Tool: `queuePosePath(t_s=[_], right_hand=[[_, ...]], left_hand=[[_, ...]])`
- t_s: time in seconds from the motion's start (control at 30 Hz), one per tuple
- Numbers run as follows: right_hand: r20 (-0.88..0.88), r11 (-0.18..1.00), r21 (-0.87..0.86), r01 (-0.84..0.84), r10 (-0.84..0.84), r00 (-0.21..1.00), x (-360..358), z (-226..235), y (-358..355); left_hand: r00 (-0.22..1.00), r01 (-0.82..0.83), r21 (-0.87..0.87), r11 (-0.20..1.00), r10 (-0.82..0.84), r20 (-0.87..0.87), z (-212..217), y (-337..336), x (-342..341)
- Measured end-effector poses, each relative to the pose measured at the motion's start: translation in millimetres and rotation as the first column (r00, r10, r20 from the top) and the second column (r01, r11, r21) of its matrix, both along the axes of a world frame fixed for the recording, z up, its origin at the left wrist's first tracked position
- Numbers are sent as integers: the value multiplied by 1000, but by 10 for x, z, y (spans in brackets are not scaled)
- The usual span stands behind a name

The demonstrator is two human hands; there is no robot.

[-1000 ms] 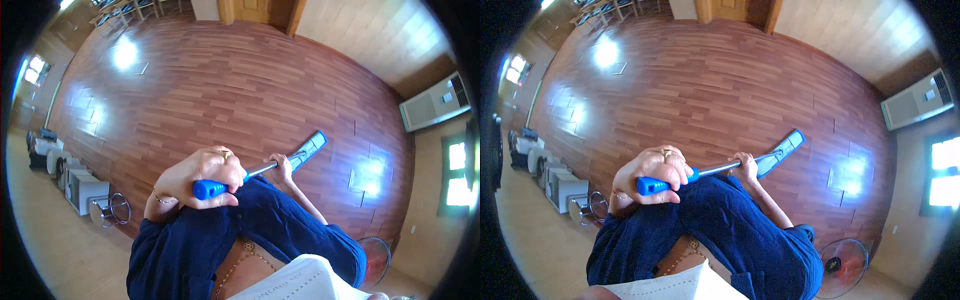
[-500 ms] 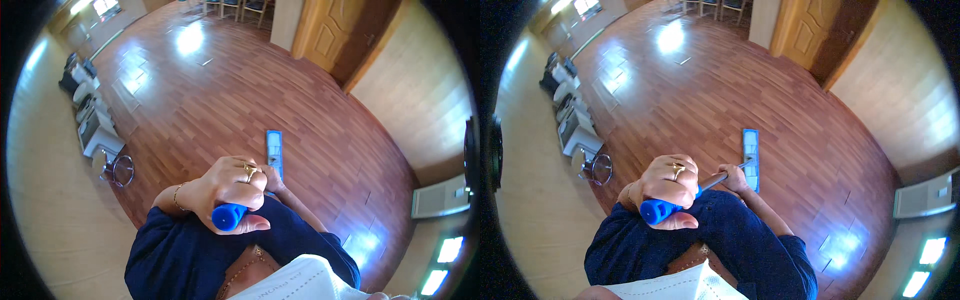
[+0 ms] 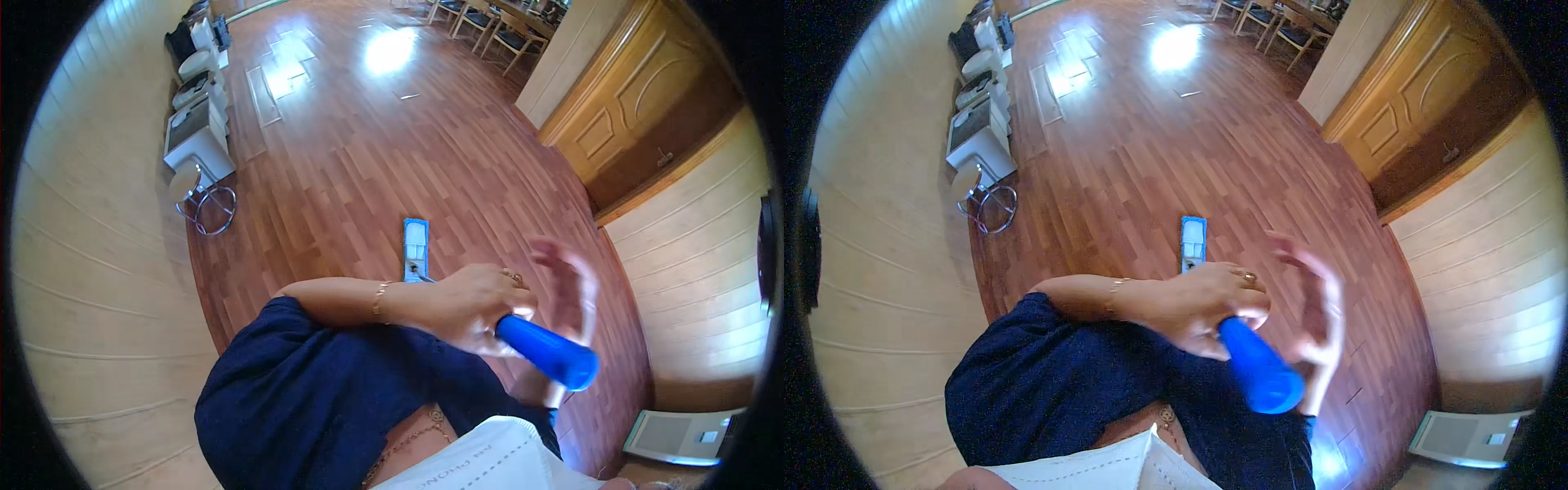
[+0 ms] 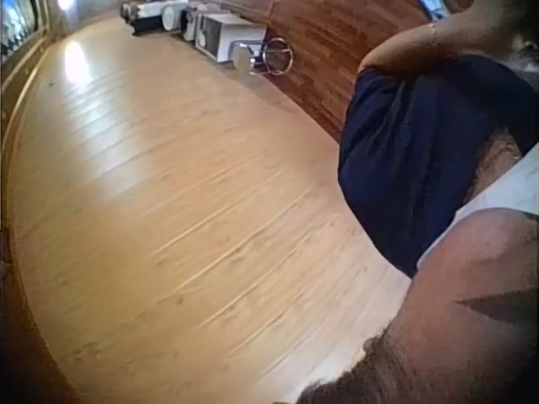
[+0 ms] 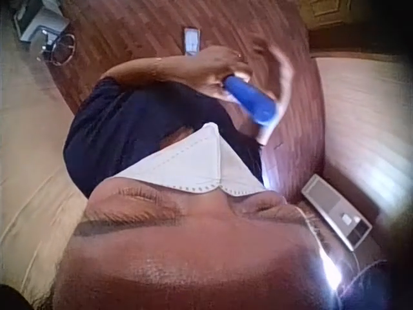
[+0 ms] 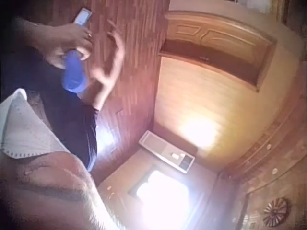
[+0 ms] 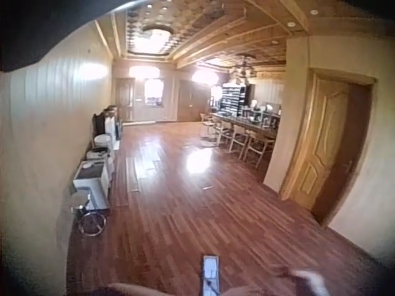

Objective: Mopping a wooden floor with a flat mop.

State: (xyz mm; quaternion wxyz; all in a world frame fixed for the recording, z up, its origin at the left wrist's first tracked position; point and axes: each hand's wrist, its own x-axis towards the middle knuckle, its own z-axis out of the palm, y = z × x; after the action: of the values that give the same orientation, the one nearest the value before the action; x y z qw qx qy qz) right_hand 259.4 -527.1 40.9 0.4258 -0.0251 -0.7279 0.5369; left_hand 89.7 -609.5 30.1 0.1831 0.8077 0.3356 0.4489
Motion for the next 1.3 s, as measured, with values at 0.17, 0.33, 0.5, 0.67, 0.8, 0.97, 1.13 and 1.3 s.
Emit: queuePosePath(t_s=[0.17,0.33,0.5,0.67,0.8,0.97,1.13,1.3], right_hand=[[-55,747,662,52,-20,998,384,737,-170],[129,664,748,22,-177,976,663,911,-310],[-94,544,803,244,-289,953,896,693,-521],[-281,538,662,522,-467,838,853,473,-630],[-234,664,620,417,-351,907,948,317,-500],[-182,794,555,249,-176,967,731,132,-423],[-79,894,444,-59,104,991,356,-34,-331],[-16,869,226,-441,456,890,-91,-213,-315]], left_hand=[[990,-1,-403,915,-56,-130,-1232,545,372],[956,290,-598,747,-201,213,-1922,483,339],[993,115,-447,887,-113,30,-2413,506,505],[997,35,-538,842,-70,-45,-2342,409,445],[998,-15,-540,842,-18,-55,-2323,249,239],[968,-249,-512,822,216,-124,-2456,-84,-115],[878,-473,-604,642,399,-264,-2600,-507,-450],[622,-737,-400,544,778,-88,-2895,-1082,-603]])
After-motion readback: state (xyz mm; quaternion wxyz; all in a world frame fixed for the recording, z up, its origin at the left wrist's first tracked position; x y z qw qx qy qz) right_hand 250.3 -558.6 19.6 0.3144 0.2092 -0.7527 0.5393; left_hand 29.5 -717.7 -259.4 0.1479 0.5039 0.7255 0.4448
